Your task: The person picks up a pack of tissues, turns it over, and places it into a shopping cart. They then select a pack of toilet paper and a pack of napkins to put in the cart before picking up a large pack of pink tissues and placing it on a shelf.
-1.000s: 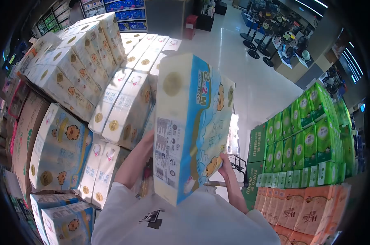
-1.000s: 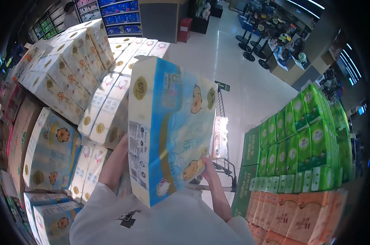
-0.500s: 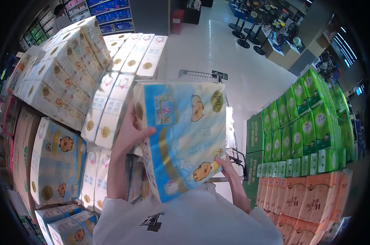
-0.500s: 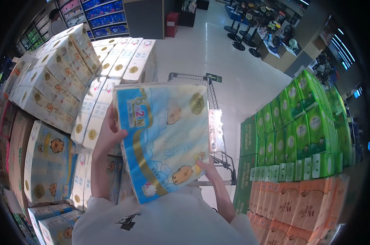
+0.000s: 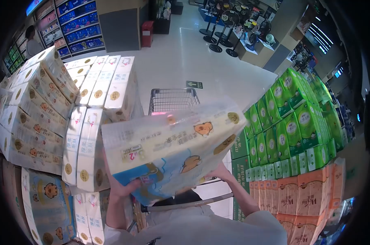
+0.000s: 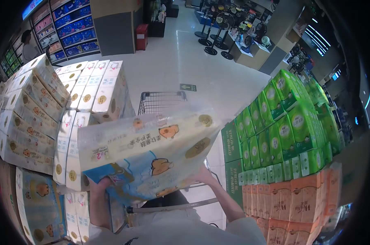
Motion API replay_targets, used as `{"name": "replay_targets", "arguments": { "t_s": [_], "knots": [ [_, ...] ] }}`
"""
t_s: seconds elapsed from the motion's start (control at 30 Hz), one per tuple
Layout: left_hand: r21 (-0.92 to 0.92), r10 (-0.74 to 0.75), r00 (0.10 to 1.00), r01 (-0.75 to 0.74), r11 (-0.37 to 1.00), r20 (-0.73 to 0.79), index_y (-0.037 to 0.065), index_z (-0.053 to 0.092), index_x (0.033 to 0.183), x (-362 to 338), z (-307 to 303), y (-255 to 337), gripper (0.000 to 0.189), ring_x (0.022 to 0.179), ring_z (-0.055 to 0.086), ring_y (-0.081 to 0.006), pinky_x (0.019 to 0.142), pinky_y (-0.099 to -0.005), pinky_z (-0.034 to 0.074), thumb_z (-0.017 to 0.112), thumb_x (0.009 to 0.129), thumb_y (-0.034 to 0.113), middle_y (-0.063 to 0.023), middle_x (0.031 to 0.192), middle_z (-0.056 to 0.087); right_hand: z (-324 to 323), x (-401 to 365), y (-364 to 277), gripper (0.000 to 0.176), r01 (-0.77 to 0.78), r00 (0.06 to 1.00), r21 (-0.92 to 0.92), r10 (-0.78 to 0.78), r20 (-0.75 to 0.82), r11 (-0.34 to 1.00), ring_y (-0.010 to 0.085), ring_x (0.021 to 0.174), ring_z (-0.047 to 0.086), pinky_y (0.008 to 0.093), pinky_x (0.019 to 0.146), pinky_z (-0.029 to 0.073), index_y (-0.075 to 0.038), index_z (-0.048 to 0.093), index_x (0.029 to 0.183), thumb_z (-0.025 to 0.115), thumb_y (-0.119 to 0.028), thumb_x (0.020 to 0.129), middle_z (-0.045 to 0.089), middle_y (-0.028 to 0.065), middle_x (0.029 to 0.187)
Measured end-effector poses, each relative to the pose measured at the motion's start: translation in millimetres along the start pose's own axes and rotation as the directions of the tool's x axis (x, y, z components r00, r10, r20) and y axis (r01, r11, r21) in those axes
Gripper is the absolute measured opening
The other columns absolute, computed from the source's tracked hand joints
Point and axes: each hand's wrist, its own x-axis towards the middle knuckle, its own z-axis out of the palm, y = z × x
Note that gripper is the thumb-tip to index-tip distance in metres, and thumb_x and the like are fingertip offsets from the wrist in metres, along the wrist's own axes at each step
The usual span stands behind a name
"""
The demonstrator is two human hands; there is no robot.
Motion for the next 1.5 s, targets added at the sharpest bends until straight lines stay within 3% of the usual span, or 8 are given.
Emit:
{"name": "replay_targets", "arguments": {
  "t_s": [0.13, 0.23, 0.43, 0.67, 0.87, 1.17, 1.3, 1.5],
  "knots": [
    [0.201, 0.006, 0.986, -0.04, 0.979, 0.166, -0.002, 0.03, 0.144, 120, 32, 16, 0.112, 0.121, 0.057, -0.0242, 0.098, -0.0402, 0.05, 0.095, 0.056, 0.022, -0.0154, 0.129, 0.057, -75, 132, -50, 0.07, 0.216, 0.965, -0.372, -0.255, -0.058, 0.903, 0.0221, 0.106, 0.063, 0.0391, 0.096, 0.051, 0.001, 0.06, 0.125, 0.091, -0.02, 0.065, 0.067, 0.0106, 0.116],
    [0.486, 0.23, 0.932, -0.345, 0.803, 0.281, 0.001, 0.042, 0.137, 199, 68, 29, 0.095, 0.115, 0.061, -0.0254, 0.097, -0.0382, 0.05, 0.095, 0.059, 0.018, -0.0143, 0.123, 0.062, -126, 227, -33, 0.058, 0.243, 0.933, -0.557, -0.348, -0.088, 0.794, 0.0218, 0.104, 0.065, 0.0385, 0.094, 0.052, 0.0, 0.063, 0.12, 0.087, -0.017, 0.071, 0.07, 0.0105, 0.113],
    [0.535, 0.276, 0.909, -0.409, 0.739, 0.312, 0.005, 0.043, 0.136, 291, 65, -85, 0.091, 0.116, 0.062, -0.0299, 0.099, -0.0392, 0.048, 0.094, 0.062, 0.019, -0.0163, 0.122, 0.064, -174, 315, 35, 0.057, 0.175, 0.954, -0.544, -0.278, -0.114, 0.821, 0.0224, 0.106, 0.064, 0.0383, 0.095, 0.052, -0.001, 0.063, 0.121, 0.087, -0.017, 0.071, 0.069, 0.0109, 0.115],
    [0.638, 0.014, 0.981, -0.138, 0.758, 0.195, 0.005, 0.045, 0.135, 299, 42, -185, 0.086, 0.115, 0.063, -0.0285, 0.098, -0.038, 0.049, 0.092, 0.064, 0.016, -0.0158, 0.121, 0.065, -179, 373, 133, 0.057, 0.066, 0.986, -0.417, -0.123, -0.11, 0.906, 0.023, 0.107, 0.064, 0.0381, 0.095, 0.051, -0.001, 0.063, 0.122, 0.085, -0.017, 0.072, 0.069, 0.0115, 0.117],
    [0.655, 0.18, 0.96, -0.277, 0.703, 0.213, 0.005, 0.045, 0.136, 311, 38, -228, 0.086, 0.113, 0.065, -0.0285, 0.096, -0.0373, 0.051, 0.092, 0.064, 0.013, -0.0146, 0.12, 0.066, -170, 405, 188, 0.056, -0.021, 0.997, -0.319, -0.002, -0.071, 0.948, 0.0236, 0.109, 0.064, 0.0379, 0.096, 0.051, -0.001, 0.063, 0.122, 0.085, -0.018, 0.073, 0.068, 0.0119, 0.118],
    [0.638, -0.076, 0.994, 0.012, 0.77, 0.073, 0.007, 0.046, 0.135, 321, 39, -324, 0.074, 0.115, 0.064, -0.0372, 0.096, -0.0392, 0.051, 0.084, 0.071, 0.007, -0.0212, 0.118, 0.066, -154, 415, 216, 0.057, -0.057, 0.998, -0.32, 0.046, -0.042, 0.946, 0.0263, 0.114, 0.063, 0.0376, 0.098, 0.05, -0.003, 0.06, 0.127, 0.082, -0.018, 0.075, 0.067, 0.0134, 0.122],
    [0.782, -0.239, 0.958, 0.27, 0.561, -0.159, 0.01, 0.041, 0.148, 321, 15, -416, 0.074, 0.105, 0.07, -0.0229, 0.09, -0.0354, 0.054, 0.076, 0.083, 0.014, -0.0135, 0.107, 0.073, -134, 407, 197, 0.065, 0.004, 0.997, -0.428, -0.038, -0.07, 0.904, 0.0276, 0.116, 0.063, 0.0387, 0.097, 0.051, -0.005, 0.05, 0.138, 0.078, -0.017, 0.081, 0.064, 0.0145, 0.127],
    [0.598, -0.388, 0.92, 0.34, 0.726, -0.053, 0.002, 0.035, 0.152, 283, 25, -406, 0.068, 0.122, 0.061, -0.0281, 0.094, -0.035, 0.052, 0.065, 0.095, 0.023, -0.0172, 0.141, 0.057, -142, 384, 199, 0.079, -0.148, 0.986, -0.367, 0.11, -0.124, 0.918, 0.0352, 0.127, 0.056, 0.0403, 0.108, 0.045, -0.004, 0.024, 0.154, 0.07, -0.02, 0.092, 0.05, 0.0204, 0.144]
  ]
}}
